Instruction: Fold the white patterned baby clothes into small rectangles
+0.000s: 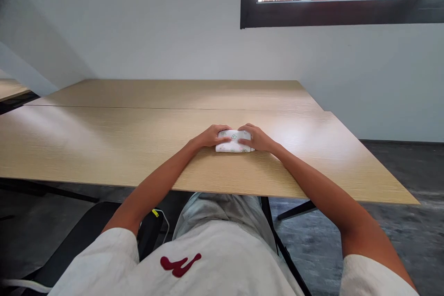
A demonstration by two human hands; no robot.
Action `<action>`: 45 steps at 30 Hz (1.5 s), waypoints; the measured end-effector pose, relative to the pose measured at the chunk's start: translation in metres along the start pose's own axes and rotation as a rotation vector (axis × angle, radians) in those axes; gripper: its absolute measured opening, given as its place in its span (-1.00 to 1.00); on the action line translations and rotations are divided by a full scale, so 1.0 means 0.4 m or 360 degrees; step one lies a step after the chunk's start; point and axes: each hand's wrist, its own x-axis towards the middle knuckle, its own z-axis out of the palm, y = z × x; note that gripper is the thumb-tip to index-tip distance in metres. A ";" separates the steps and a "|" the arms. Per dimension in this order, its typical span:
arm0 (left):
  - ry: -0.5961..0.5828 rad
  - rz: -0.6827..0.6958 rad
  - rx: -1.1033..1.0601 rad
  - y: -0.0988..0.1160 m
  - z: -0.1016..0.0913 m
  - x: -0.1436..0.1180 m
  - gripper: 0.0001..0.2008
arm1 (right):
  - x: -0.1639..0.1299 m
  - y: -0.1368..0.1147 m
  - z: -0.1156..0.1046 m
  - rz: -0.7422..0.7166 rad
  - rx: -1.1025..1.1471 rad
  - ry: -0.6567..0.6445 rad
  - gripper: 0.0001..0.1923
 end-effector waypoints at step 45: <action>-0.0219 -0.0101 -0.0192 -0.015 -0.023 -0.009 -0.29 | -0.005 -0.013 -0.011 0.0172 0.0215 -0.0056 -0.43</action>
